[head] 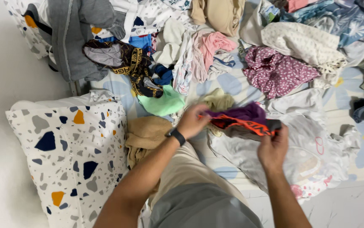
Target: The person unhooks undergarments and clothes from a green multi-clip hanger onto a bed, then moves the empty hanger to a sofa and sorts the laundry on the bed.
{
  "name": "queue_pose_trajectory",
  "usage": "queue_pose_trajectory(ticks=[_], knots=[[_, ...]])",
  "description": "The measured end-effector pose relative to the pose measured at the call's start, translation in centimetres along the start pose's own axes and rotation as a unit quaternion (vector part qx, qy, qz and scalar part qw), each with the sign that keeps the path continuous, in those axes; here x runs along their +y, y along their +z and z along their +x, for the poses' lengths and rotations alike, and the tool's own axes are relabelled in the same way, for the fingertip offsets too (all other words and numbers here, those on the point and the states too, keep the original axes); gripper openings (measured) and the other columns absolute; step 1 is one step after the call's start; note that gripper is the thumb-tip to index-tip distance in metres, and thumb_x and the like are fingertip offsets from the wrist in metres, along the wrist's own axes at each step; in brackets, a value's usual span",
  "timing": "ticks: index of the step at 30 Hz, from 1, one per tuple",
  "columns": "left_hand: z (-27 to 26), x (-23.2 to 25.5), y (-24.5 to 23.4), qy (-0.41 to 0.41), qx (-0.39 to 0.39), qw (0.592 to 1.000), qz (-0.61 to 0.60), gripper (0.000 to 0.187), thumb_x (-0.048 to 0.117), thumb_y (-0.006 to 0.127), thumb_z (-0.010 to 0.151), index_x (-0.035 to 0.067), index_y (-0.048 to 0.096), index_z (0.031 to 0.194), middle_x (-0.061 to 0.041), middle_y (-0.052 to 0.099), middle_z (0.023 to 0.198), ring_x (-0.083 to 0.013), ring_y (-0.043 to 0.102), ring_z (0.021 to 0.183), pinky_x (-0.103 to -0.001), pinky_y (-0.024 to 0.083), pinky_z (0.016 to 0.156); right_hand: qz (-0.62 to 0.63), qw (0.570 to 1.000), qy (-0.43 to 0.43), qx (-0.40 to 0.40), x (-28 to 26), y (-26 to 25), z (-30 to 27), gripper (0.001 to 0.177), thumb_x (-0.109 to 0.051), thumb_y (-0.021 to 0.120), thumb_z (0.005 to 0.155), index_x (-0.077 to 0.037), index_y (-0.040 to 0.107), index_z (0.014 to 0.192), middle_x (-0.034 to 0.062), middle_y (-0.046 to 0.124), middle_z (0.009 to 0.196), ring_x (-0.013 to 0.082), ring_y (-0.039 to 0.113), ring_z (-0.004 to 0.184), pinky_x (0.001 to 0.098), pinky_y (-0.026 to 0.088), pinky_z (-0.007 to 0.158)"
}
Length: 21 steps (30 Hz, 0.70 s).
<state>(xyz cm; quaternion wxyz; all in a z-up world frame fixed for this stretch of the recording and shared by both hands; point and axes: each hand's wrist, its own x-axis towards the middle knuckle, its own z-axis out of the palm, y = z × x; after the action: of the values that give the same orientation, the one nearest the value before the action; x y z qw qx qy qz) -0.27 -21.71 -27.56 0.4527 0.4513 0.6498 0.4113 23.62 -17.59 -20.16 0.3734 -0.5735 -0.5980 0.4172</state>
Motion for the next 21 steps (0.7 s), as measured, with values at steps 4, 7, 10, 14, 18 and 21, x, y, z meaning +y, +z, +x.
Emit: queue_pose_trajectory(ticks=[4, 7, 10, 14, 18, 21], knots=[[4.2, -4.6, -4.6, -0.045, 0.006, 0.927, 0.373, 0.044, 0.02, 0.068, 0.068, 0.01, 0.058, 0.11, -0.022, 0.025, 0.135, -0.0379, 0.032, 0.118, -0.046, 0.03, 0.095, 0.037, 0.989, 0.136, 0.036, -0.3, -1.1, 0.0, 0.018, -0.001, 0.044, 0.087, -0.003, 0.053, 0.103, 0.0001, 0.057, 0.09, 0.0045, 0.054, 0.075, 0.0184, 0.047, 0.066], [6.9, -5.2, -5.0, -0.097, -0.039, 0.892, 0.44, 0.032, 0.021, 0.061, 0.074, 0.022, 0.06, 0.106, -0.022, 0.01, 0.141, -0.0382, 0.017, 0.125, -0.053, 0.022, 0.095, 0.015, 0.983, 0.174, 0.057, 0.5, -1.9, -0.9, 0.02, 0.0, 0.045, 0.09, -0.001, 0.056, 0.107, 0.0028, 0.055, 0.086, 0.0067, 0.047, 0.07, 0.02, 0.038, 0.06], [10.0, -6.2, -5.3, -0.224, -0.098, 0.872, 0.425, 0.04, 0.02, 0.059, 0.073, 0.019, 0.053, 0.113, -0.015, 0.01, 0.142, -0.035, 0.021, 0.122, -0.05, 0.025, 0.092, 0.123, 0.969, 0.162, 0.143, 2.3, -2.5, -1.7, 0.017, -0.004, 0.041, 0.093, 0.002, 0.055, 0.1, 0.0048, 0.057, 0.089, 0.0099, 0.053, 0.075, 0.0223, 0.044, 0.066], [10.2, -9.8, -3.5, -0.095, 0.032, 0.873, 0.477, 0.03, 0.018, 0.05, 0.085, 0.011, 0.054, 0.114, -0.012, 0.032, 0.133, -0.0329, 0.035, 0.12, -0.045, 0.033, 0.096, 0.239, 0.942, 0.151, 0.182, 3.1, -3.9, -2.9, 0.027, -0.005, 0.034, 0.084, 0.006, 0.055, 0.097, 0.0104, 0.059, 0.091, 0.0168, 0.058, 0.082, 0.0262, 0.049, 0.076], [8.4, -11.1, 0.9, -0.009, -0.11, 0.912, 0.396, 0.022, 0.017, 0.043, 0.096, 0.009, 0.052, 0.115, -0.011, 0.046, 0.118, -0.0319, 0.046, 0.112, -0.046, 0.038, 0.096, 0.244, 0.942, 0.157, 0.166, 3.4, -4.8, -4.1, 0.03, -0.004, 0.033, 0.083, 0.009, 0.053, 0.099, 0.0141, 0.058, 0.093, 0.019, 0.057, 0.086, 0.0269, 0.048, 0.079], [5.3, -9.2, 4.7, 0.178, -0.277, 0.86, 0.389, 0.051, 0.01, 0.051, 0.069, 0.011, 0.05, 0.12, -0.017, 0.031, 0.128, -0.0391, 0.033, 0.116, -0.049, 0.03, 0.092, 0.239, 0.943, 0.163, 0.164, 4.0, -4.7, -5.1, 0.035, -0.002, 0.031, 0.078, 0.01, 0.053, 0.102, 0.016, 0.058, 0.094, 0.0199, 0.057, 0.085, 0.0266, 0.047, 0.077]])
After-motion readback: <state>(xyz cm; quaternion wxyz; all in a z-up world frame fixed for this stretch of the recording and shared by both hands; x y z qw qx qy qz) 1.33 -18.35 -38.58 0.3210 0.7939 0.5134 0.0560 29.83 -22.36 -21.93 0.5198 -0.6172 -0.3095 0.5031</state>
